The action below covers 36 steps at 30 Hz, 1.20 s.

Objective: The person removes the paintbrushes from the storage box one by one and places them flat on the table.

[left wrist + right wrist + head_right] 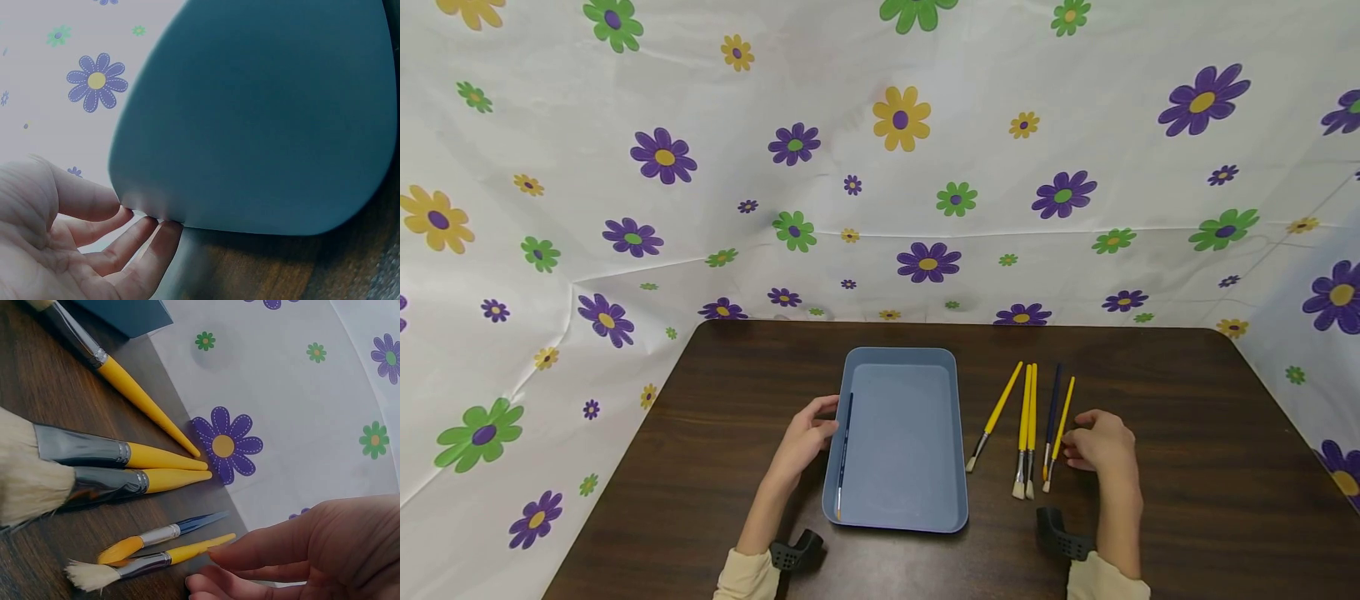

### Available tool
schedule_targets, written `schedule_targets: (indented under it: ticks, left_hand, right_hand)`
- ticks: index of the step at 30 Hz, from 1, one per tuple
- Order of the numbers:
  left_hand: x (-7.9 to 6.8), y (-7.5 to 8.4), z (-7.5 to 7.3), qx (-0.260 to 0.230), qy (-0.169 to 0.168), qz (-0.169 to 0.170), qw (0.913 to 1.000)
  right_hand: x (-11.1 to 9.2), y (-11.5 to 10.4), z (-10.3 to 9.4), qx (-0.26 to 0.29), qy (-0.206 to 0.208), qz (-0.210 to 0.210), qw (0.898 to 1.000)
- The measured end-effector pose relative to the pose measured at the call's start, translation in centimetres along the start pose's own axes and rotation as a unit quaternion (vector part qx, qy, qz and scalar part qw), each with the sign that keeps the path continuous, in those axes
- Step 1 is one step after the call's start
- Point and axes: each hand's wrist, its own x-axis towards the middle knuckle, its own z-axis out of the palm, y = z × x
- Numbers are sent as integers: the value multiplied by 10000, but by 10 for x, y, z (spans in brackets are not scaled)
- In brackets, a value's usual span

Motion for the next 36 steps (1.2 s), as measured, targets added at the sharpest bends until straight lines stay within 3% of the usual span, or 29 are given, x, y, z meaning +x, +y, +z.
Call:
schedule_targets:
  ticks: [8, 23, 31, 36]
  left_hand:
    - [0, -2, -1, 23, -1, -48, 10000]
    - [0, 0, 1, 65, 69, -87, 9999]
    - [-17, 32, 1, 16, 55, -8, 10000]
    - [-19, 37, 0, -20, 28, 75, 10000]
  right_hand:
    - [1, 1, 0, -282, 67, -123, 9995]
    - [0, -4, 2, -329, 309, -291, 9986]
    - [0, -4, 4, -385, 386, -281, 9981]
    - [-1, -6, 5, -394, 387, -292, 9980]
